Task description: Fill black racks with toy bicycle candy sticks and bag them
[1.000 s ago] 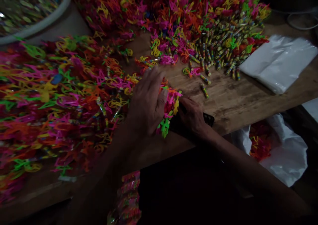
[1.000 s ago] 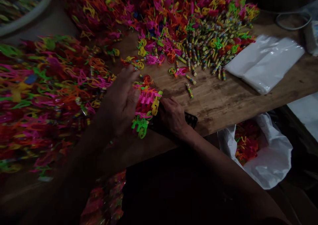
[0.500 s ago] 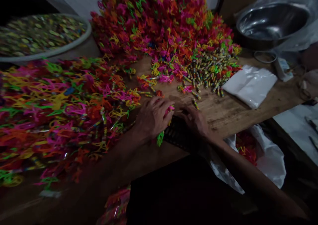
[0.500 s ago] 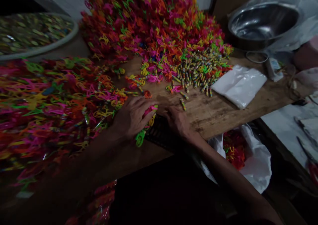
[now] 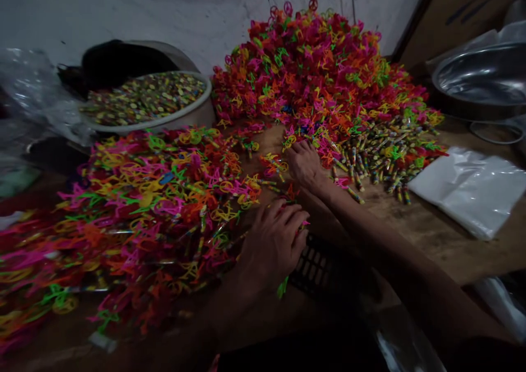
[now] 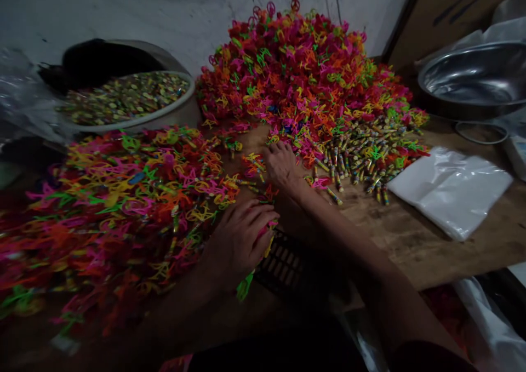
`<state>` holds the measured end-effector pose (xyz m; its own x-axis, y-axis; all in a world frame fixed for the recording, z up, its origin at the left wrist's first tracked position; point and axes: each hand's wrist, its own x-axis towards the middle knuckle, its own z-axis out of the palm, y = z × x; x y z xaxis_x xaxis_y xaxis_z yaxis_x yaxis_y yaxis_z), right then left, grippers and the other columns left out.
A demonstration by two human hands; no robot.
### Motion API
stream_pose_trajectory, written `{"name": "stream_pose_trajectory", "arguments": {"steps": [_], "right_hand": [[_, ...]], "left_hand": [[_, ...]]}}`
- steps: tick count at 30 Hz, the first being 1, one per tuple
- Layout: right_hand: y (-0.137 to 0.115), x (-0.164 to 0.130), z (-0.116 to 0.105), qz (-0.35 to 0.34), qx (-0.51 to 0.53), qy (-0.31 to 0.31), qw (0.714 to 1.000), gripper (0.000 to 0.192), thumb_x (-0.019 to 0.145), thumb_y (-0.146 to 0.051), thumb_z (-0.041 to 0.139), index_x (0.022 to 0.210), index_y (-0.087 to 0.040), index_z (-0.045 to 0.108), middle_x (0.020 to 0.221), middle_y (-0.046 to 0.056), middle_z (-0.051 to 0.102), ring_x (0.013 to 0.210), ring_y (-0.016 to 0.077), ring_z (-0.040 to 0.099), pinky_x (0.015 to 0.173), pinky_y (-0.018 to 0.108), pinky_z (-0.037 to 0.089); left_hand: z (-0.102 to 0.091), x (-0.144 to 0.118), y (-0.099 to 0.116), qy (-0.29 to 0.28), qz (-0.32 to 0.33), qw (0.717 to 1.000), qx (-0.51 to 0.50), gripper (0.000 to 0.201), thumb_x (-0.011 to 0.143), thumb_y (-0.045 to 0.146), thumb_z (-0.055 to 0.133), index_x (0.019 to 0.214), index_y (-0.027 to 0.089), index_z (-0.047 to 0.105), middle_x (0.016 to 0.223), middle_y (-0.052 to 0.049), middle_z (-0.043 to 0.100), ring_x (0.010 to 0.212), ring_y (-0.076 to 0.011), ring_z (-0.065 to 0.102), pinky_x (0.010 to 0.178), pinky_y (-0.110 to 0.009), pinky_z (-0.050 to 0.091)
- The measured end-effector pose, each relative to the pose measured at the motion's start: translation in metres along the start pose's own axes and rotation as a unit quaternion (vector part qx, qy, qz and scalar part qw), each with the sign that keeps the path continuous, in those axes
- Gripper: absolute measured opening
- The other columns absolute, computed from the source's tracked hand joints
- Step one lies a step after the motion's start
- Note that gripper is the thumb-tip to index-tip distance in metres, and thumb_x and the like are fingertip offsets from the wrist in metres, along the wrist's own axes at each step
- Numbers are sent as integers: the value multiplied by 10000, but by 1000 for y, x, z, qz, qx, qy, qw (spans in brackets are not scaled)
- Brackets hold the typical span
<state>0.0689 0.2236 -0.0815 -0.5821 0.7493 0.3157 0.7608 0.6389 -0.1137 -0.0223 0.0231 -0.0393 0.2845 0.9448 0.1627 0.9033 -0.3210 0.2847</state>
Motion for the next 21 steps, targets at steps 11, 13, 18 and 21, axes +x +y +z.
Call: {"name": "stream_pose_trajectory", "arguments": {"steps": [11, 13, 18, 21], "right_hand": [[22, -5, -17, -59, 113, 63, 990, 174, 893, -132, 494, 1001, -152, 630, 1068, 149, 667, 1017, 275, 609, 939, 441, 478], [29, -36, -33, -16, 227, 126, 966, 94, 901, -215, 545, 971, -186, 601, 938, 80, 652, 854, 212, 593, 810, 355, 494], [33, -156, -43, 129, 477, 124, 860, 214, 879, -408, 680, 910, -227, 571, 835, 1, 631, 749, 167, 605, 692, 296, 500], [29, -203, -34, 134, 410, 92, 898, 148, 930, -360, 623, 948, -212, 626, 921, 41, 674, 852, 191, 627, 780, 328, 518]], "left_hand": [[1, 0, -1, 18, 2, 1000, 2, 299, 1025, 289, 486, 1259, 227, 661, 1343, -14, 693, 1335, -311, 520, 1116, -547, 422], [1, 1, -1, 22, 9, 1000, 3, 305, 1030, 291, 470, 1251, 213, 665, 1327, -25, 700, 1316, -312, 529, 1120, -539, 420], [1, 5, 1, 20, 13, 1000, 3, 318, 1016, 270, 470, 1252, 186, 666, 1335, -56, 686, 1262, -297, 555, 1125, -502, 417], [1, 6, 2, 23, 12, 1000, 13, 332, 1019, 277, 448, 1247, 180, 669, 1307, -66, 697, 1250, -304, 555, 1124, -501, 409]]}}
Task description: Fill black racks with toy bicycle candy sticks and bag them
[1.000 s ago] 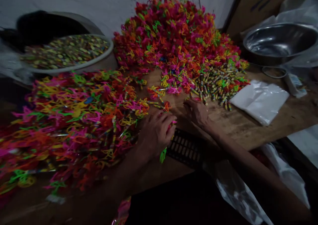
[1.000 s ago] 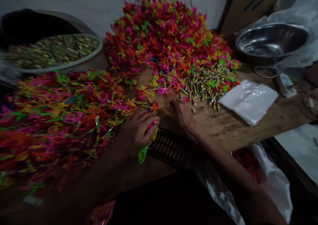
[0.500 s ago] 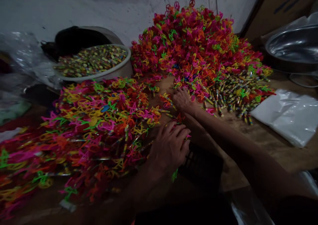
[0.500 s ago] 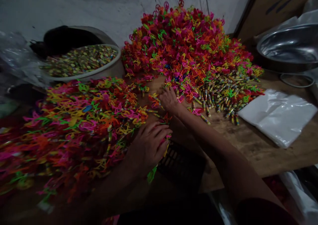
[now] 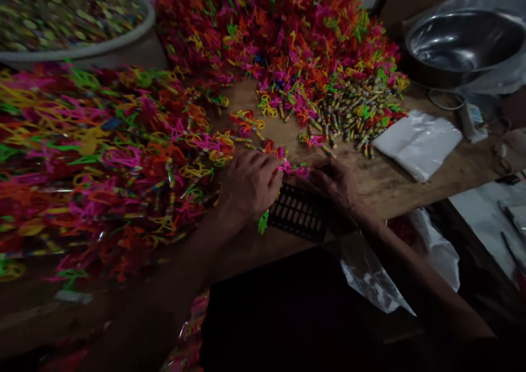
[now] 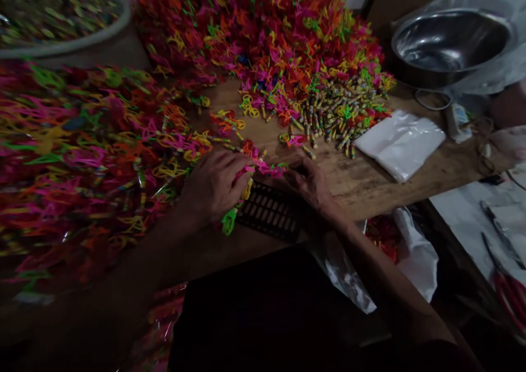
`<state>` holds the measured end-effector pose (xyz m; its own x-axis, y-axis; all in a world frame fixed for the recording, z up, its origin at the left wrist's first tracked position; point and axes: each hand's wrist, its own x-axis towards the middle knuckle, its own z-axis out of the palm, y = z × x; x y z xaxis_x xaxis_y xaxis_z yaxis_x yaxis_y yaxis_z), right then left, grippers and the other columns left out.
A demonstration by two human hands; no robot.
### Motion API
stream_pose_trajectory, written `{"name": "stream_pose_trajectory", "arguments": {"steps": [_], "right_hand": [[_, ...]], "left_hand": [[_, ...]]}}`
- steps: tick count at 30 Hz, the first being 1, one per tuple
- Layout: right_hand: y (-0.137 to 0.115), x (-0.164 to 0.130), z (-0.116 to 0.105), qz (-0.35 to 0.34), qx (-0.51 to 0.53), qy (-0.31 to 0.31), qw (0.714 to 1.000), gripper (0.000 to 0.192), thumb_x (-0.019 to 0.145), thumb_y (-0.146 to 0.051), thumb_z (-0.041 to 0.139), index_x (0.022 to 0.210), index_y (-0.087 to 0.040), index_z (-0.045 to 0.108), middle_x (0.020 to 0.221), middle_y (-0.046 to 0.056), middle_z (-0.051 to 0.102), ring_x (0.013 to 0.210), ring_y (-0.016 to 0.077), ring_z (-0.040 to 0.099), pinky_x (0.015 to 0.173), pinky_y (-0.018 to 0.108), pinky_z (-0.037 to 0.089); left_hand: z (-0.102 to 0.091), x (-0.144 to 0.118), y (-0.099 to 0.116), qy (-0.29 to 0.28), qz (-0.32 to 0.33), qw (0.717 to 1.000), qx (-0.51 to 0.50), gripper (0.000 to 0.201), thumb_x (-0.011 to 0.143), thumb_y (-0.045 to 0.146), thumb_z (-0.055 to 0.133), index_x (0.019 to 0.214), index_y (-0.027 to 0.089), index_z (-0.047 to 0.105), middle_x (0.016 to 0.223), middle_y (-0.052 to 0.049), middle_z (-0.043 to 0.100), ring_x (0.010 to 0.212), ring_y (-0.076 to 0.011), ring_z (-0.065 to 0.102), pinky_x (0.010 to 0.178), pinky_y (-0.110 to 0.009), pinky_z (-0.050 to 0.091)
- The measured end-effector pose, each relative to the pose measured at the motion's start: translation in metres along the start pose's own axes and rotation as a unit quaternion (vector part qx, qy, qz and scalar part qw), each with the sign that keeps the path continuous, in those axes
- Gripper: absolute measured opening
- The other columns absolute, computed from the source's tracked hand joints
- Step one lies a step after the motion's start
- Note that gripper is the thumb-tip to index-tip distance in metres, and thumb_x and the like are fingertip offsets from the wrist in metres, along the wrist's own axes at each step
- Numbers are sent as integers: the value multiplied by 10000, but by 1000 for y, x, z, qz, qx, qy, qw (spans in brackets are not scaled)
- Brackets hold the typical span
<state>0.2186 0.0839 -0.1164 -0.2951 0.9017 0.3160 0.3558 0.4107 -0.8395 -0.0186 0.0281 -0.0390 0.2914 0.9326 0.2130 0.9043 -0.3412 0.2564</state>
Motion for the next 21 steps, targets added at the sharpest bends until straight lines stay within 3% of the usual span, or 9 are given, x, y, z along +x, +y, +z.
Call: {"name": "stream_pose_trajectory", "arguments": {"steps": [2, 5, 7, 9, 12, 16, 19, 21], "right_hand": [[2, -11, 2, -29, -137, -32, 990, 147, 968, -292, 564, 1003, -194, 669, 1001, 84, 689, 932, 218, 614, 855, 363, 502], [-4, -8, 7, -50, -327, -78, 941, 211, 1002, -250, 516, 1045, -187, 712, 1108, 128, 689, 1058, 277, 562, 943, 428, 444], [-11, -4, 8, -47, -398, -93, 911, 229, 1013, -245, 502, 1051, -192, 721, 1129, 133, 685, 1099, 303, 534, 956, 449, 411], [-16, -4, 8, -48, -416, -102, 903, 237, 1021, -236, 484, 1039, -186, 715, 1094, 131, 688, 1078, 301, 540, 948, 446, 403], [-21, -12, 7, -53, -342, -73, 935, 227, 1031, -268, 489, 1026, -174, 695, 1043, 122, 703, 996, 267, 586, 917, 419, 441], [-28, -32, 13, -6, -81, 9, 997, 177, 970, -376, 647, 991, -205, 686, 924, 45, 716, 811, 188, 635, 755, 334, 516], [-36, -46, 17, 68, 97, 47, 992, 205, 884, -394, 759, 900, -221, 650, 835, -5, 689, 727, 150, 629, 668, 291, 526], [-42, -54, 18, 98, 132, 50, 985, 259, 842, -391, 798, 862, -224, 601, 794, -21, 656, 688, 140, 609, 617, 274, 515]], "left_hand": [[0, 0, 0, -4, 1, 1000, 4, 349, 1019, 276, 433, 1263, 179, 663, 1290, -77, 702, 1241, -305, 561, 1115, -502, 413], [-2, -1, 1, -11, 1, 1000, 9, 371, 1016, 284, 428, 1293, 185, 655, 1278, -91, 704, 1235, -299, 572, 1114, -501, 416], [-2, -2, 0, -10, -1, 1000, 7, 386, 1018, 293, 421, 1311, 188, 650, 1303, -93, 694, 1257, -297, 567, 1133, -504, 404], [-2, -3, 0, -6, -5, 1000, 1, 400, 1020, 302, 415, 1326, 185, 644, 1335, -91, 682, 1280, -300, 559, 1149, -515, 391], [-2, -3, 2, -5, -15, 1000, -5, 396, 1028, 320, 409, 1321, 188, 641, 1346, -76, 679, 1302, -304, 550, 1165, -532, 374], [-3, -2, 3, -25, -26, 999, -4, 374, 1042, 329, 407, 1313, 191, 626, 1376, -62, 659, 1336, -287, 528, 1191, -517, 360], [-4, -1, 3, -39, -33, 999, 2, 354, 1041, 318, 431, 1313, 190, 619, 1391, -57, 650, 1326, -283, 532, 1187, -503, 375], [-4, 0, 2, -45, -35, 998, 3, 347, 1043, 320, 440, 1320, 202, 613, 1389, -47, 652, 1329, -280, 527, 1184, -499, 382]]}}
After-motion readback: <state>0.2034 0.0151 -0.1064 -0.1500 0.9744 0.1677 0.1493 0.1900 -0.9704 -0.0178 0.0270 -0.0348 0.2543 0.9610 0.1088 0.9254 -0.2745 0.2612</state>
